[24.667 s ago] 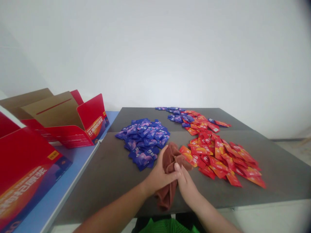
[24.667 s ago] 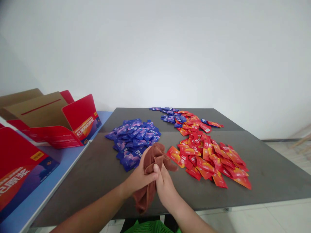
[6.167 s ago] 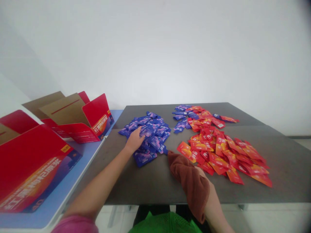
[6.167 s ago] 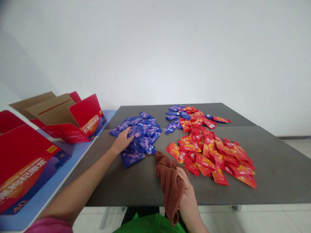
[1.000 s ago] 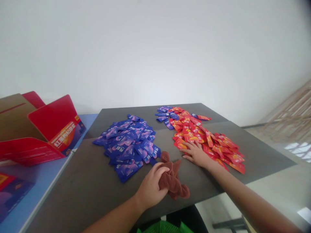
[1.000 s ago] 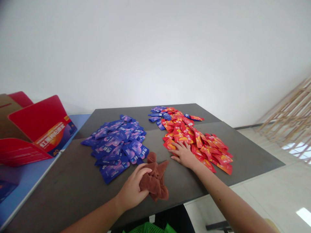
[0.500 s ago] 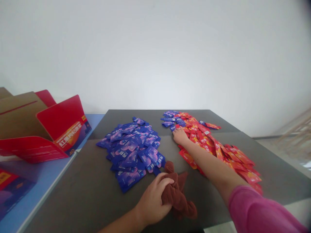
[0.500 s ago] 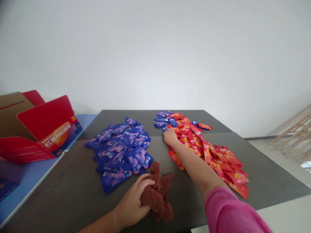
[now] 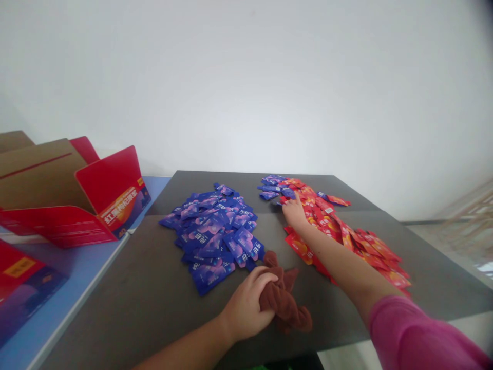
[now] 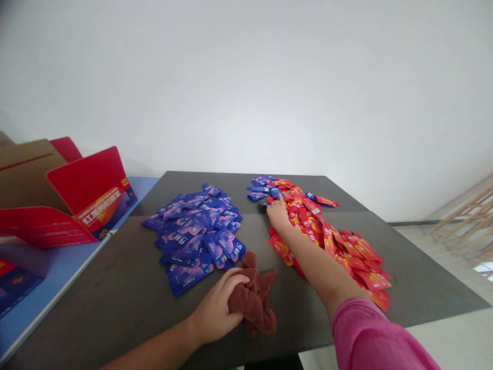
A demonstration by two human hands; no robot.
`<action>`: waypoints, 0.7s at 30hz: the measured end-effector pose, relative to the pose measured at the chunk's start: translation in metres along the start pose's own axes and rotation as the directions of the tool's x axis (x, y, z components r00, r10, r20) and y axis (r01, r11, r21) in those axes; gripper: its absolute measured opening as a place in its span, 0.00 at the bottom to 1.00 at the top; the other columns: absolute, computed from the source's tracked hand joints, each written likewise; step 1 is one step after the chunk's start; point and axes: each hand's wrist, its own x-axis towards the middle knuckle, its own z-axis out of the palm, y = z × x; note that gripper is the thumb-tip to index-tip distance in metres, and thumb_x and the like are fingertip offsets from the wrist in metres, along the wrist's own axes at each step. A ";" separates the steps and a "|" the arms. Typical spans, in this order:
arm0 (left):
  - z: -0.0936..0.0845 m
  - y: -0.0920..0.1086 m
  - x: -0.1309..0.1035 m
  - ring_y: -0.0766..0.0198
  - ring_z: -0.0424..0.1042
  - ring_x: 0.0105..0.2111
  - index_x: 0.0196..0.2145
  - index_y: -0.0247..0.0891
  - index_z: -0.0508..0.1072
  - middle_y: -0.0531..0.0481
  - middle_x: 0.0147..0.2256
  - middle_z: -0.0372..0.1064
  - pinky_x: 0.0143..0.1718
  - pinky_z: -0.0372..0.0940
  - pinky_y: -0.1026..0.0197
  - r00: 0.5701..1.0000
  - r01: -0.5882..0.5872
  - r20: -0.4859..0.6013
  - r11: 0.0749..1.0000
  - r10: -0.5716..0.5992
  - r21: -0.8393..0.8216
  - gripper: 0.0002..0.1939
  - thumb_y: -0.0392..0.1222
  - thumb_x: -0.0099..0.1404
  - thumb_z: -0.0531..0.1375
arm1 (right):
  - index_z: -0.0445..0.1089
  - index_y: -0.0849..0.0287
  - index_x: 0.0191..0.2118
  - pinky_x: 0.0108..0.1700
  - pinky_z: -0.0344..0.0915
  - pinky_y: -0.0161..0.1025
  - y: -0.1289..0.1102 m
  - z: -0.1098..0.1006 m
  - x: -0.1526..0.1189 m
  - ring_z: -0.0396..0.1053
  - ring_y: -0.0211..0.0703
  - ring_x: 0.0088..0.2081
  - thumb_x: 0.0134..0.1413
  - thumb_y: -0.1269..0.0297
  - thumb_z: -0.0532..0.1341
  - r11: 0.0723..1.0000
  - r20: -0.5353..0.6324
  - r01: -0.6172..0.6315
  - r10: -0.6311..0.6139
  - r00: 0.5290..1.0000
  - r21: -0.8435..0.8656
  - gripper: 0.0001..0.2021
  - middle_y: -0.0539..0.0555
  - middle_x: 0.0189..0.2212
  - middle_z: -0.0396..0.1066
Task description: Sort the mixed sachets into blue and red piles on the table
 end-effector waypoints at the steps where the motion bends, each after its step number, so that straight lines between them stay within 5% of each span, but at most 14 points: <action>1: 0.000 -0.001 0.000 0.58 0.63 0.56 0.51 0.44 0.63 0.47 0.55 0.61 0.58 0.57 0.57 1.000 -0.003 -0.010 1.000 0.003 -0.001 0.31 0.26 0.49 0.58 | 0.77 0.65 0.36 0.64 0.38 0.55 -0.001 -0.006 -0.001 0.68 0.54 0.47 0.55 0.76 0.52 0.997 -0.024 -0.036 0.038 0.999 0.061 0.15 0.65 0.35 0.76; 6: 0.004 -0.006 -0.001 0.56 0.62 0.57 0.52 0.43 0.63 0.45 0.55 0.60 0.60 0.56 0.55 0.997 0.003 -0.073 1.000 -0.003 -0.009 0.32 0.27 0.49 0.59 | 0.76 0.62 0.32 0.48 0.61 0.46 -0.015 -0.035 -0.025 0.72 0.51 0.39 0.58 0.62 0.53 0.872 -0.074 -0.174 0.232 0.970 0.458 0.16 0.61 0.34 0.77; 14: 0.012 -0.008 0.014 0.49 0.50 0.64 0.59 0.43 0.61 0.41 0.61 0.52 0.65 0.44 0.43 0.970 0.155 -0.193 0.987 -0.145 0.037 0.35 0.31 0.53 0.62 | 0.77 0.60 0.33 0.35 0.68 0.41 -0.068 -0.067 -0.123 0.73 0.45 0.30 0.47 0.44 0.61 0.319 0.146 -0.223 0.248 0.958 0.921 0.22 0.55 0.28 0.77; 18: 0.001 0.004 0.023 0.46 0.42 0.67 0.64 0.39 0.53 0.39 0.66 0.46 0.66 0.39 0.43 0.974 0.105 -0.151 0.928 -0.168 -0.358 0.46 0.40 0.51 0.68 | 0.77 0.59 0.34 0.34 0.66 0.39 -0.095 -0.067 -0.150 0.71 0.43 0.29 0.47 0.47 0.64 0.171 0.188 -0.241 0.275 0.943 0.956 0.19 0.53 0.28 0.77; 21: -0.002 0.018 0.030 0.51 0.56 0.63 0.58 0.38 0.64 0.42 0.60 0.62 0.64 0.49 0.50 0.930 0.010 -0.225 0.632 -0.290 -0.775 0.28 0.50 0.62 0.61 | 0.77 0.58 0.35 0.34 0.66 0.39 -0.112 -0.062 -0.160 0.71 0.43 0.29 0.48 0.50 0.63 0.131 0.200 -0.246 0.291 0.935 0.960 0.16 0.53 0.30 0.77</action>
